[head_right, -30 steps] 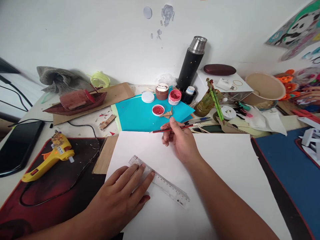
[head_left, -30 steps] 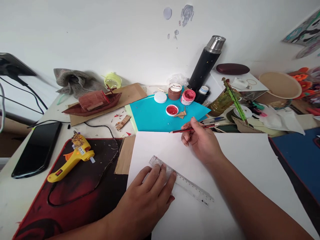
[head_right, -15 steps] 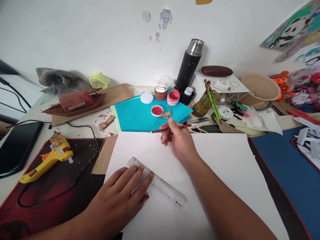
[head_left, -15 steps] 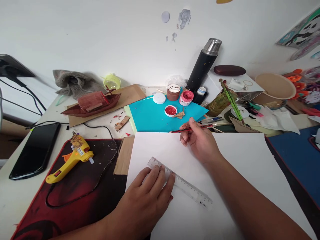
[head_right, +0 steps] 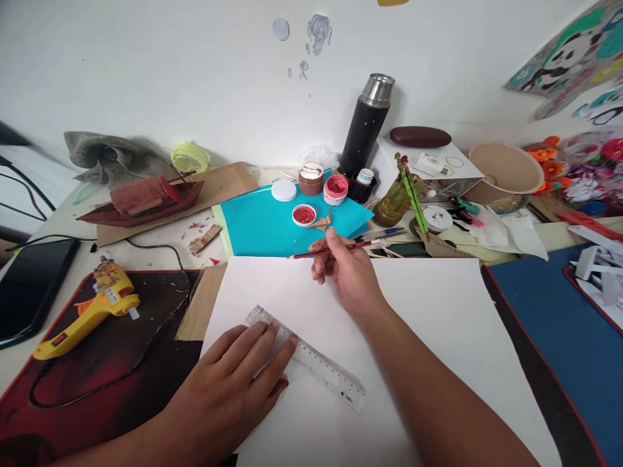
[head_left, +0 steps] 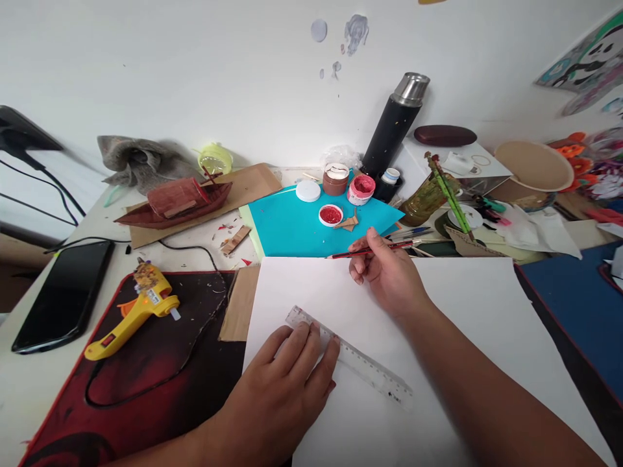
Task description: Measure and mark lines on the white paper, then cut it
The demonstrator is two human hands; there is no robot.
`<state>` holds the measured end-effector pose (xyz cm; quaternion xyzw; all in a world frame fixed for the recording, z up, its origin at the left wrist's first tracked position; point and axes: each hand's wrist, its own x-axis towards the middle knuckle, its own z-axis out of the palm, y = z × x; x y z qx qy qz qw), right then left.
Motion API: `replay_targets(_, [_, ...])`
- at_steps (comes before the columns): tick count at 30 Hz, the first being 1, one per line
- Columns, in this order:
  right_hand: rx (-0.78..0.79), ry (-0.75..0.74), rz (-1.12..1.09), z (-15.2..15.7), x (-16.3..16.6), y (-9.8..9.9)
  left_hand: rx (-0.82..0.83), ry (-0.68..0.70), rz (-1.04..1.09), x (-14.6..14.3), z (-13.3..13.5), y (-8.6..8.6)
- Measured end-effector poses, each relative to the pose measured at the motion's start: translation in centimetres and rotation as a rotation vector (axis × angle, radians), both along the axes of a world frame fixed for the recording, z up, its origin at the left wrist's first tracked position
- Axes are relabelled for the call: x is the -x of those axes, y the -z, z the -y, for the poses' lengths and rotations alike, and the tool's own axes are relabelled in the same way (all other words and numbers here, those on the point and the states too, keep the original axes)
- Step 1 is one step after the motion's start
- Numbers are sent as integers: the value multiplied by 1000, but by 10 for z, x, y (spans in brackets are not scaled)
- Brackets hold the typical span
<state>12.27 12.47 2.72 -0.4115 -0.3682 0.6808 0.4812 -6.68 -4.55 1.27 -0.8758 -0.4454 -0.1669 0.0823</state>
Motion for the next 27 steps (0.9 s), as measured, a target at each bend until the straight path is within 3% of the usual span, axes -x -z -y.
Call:
replay_targets(11, [10,17,-25,-2,2,-1,39,-85,-28,4,-14,-7])
replay_targets(27, [52,71,-49,-10,-8,-9,1,-136,-124,-10,-67,-5])
